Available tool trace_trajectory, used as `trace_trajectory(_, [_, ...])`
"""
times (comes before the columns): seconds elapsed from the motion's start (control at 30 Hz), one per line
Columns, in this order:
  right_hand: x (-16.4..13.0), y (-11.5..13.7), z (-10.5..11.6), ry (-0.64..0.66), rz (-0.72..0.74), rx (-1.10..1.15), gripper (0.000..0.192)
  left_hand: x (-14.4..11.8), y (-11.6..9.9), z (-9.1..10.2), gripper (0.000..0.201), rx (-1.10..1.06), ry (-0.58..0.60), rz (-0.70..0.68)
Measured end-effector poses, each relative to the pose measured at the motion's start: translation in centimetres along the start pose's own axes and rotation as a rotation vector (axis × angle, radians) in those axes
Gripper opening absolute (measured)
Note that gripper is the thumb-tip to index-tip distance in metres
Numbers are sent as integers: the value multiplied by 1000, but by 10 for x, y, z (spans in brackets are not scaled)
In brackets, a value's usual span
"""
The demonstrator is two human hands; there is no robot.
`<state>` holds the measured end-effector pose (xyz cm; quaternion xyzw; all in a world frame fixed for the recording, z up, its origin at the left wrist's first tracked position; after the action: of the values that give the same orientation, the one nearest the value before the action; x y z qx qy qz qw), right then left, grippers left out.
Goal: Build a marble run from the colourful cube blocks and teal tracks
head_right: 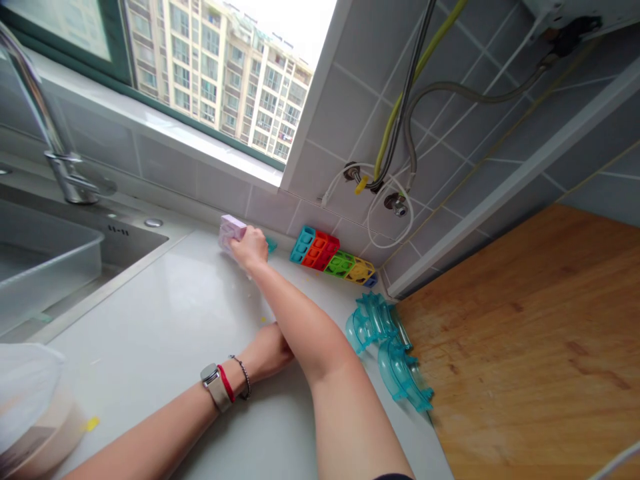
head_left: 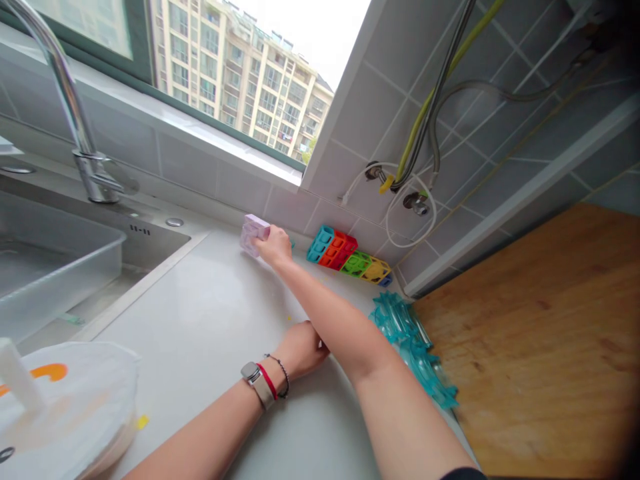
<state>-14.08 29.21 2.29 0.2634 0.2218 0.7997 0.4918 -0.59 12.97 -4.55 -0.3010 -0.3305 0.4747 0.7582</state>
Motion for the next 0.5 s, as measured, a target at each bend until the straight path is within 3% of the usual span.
trace_trajectory(0.13, [-56, -44, 39, 132, -145, 577, 38, -3, -9, 20, 22, -76, -112, 47])
trace_trajectory(0.3, [-158, -123, 111, -84, -292, 1070, 43, -2, 0, 25, 26, -319, -202, 197])
trace_trajectory(0.4, [-214, -159, 125, -125, -401, 1193, 44, -1, 6, 18, 46, -559, -189, 240])
trace_trajectory(0.5, [-243, -174, 125, -127, -409, 1198, 43, 0, 2, 10, 67, -732, -94, 212])
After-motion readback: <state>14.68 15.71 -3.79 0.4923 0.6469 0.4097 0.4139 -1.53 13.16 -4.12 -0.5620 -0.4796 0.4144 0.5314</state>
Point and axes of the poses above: each hand's wrist, its own x-axis towards the middle knuckle, its own z-axis out of the back of the hand, y = z × x, the point moved 7 cm from there along x, towards the middle knuckle, and after that the axes turned 2 degrees about -x, right-handed, at the moved point
